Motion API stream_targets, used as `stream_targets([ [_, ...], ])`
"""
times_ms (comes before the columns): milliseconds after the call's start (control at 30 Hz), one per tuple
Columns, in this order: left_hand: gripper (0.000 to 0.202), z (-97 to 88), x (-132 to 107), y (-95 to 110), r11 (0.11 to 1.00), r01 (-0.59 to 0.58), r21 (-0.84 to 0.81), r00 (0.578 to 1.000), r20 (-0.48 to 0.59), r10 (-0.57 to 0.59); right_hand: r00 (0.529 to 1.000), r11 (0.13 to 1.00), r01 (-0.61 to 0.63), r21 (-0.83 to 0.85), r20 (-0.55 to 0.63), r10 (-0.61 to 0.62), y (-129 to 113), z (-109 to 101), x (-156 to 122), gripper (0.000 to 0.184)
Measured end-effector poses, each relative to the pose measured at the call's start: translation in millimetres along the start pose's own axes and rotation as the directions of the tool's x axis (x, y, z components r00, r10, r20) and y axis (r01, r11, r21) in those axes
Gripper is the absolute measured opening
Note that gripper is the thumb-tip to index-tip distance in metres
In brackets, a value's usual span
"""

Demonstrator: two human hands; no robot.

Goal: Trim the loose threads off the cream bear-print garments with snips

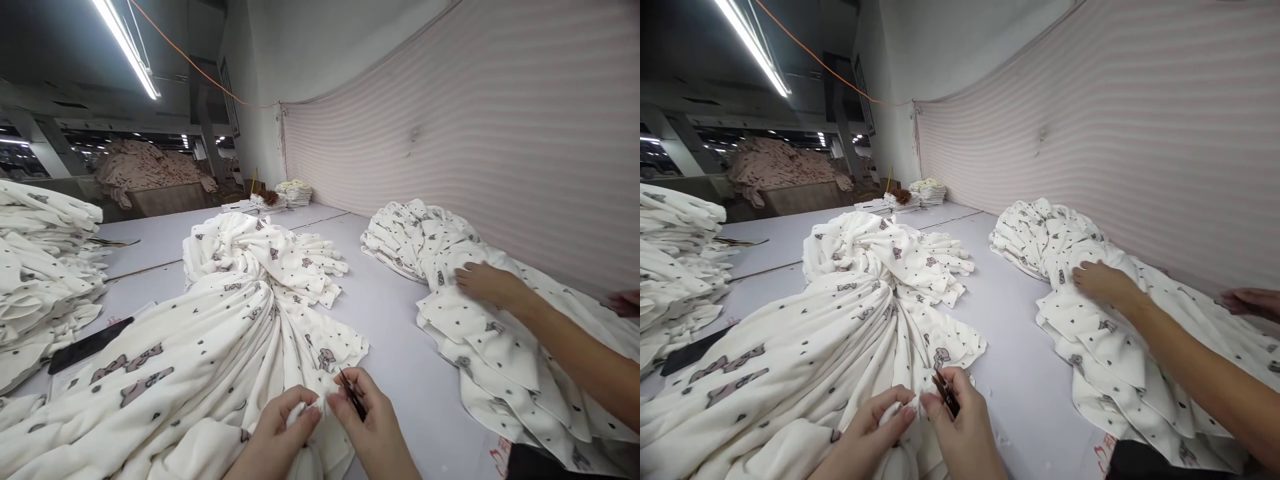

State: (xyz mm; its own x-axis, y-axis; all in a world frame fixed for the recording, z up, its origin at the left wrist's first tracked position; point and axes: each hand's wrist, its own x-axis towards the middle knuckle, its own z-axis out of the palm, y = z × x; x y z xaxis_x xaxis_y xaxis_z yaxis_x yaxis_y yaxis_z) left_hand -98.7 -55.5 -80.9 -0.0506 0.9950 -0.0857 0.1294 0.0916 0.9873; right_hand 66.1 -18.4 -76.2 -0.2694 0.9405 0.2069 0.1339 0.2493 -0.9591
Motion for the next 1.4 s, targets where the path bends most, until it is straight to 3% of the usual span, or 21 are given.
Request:
stream_targets([
  [133,0.032,-3.2,-5,4,0.987,0.055,-0.148,0.987,-0.139,-0.076,0.996,0.987,0.089,-0.134,0.0,-0.09,5,-3,-11,0.02],
  [267,0.022,-3.6,-9,7,0.996,-0.017,-0.093,0.998,-0.06,0.012,0.992,0.959,0.122,-0.256,-0.005,-0.127,11,6,-18,0.022],
  [367,0.016,-4.4,-11,8,0.996,-0.055,-0.073,0.997,-0.06,0.051,0.989,0.941,0.139,-0.31,-0.009,-0.149,7,11,-17,0.022],
  [533,0.019,-8.5,-12,12,0.998,-0.063,0.0,0.998,0.021,0.063,0.997,0.961,0.06,-0.27,0.054,-0.047,1,7,-10,0.022],
  [667,0.023,-11.6,-11,12,0.999,0.026,0.02,1.0,-0.01,-0.026,0.998,0.982,-0.029,-0.189,0.056,0.041,2,6,-8,0.024],
  [867,0.029,-12.7,-8,1,1.0,0.01,-0.005,1.0,-0.01,-0.01,0.991,0.927,0.131,-0.352,0.039,-0.125,-5,7,-17,0.023],
  [1033,0.026,-14.4,-11,8,0.999,-0.027,0.028,0.999,0.024,0.026,0.994,0.963,0.055,-0.265,0.102,-0.029,-9,3,-12,0.021],
  [1133,0.029,-15.8,-11,9,0.999,0.034,0.004,0.999,-0.036,-0.034,0.996,0.962,0.068,-0.264,0.066,-0.052,0,3,-14,0.02],
  [1300,0.036,-16.5,-11,0,0.985,0.163,-0.057,0.961,-0.218,-0.172,0.947,0.793,0.279,-0.541,0.017,-0.322,11,11,-22,0.023],
  [1400,0.034,-17.3,-14,-5,0.981,0.185,-0.054,0.953,-0.234,-0.192,0.924,0.69,0.316,-0.651,0.048,-0.378,6,17,-21,0.021],
])
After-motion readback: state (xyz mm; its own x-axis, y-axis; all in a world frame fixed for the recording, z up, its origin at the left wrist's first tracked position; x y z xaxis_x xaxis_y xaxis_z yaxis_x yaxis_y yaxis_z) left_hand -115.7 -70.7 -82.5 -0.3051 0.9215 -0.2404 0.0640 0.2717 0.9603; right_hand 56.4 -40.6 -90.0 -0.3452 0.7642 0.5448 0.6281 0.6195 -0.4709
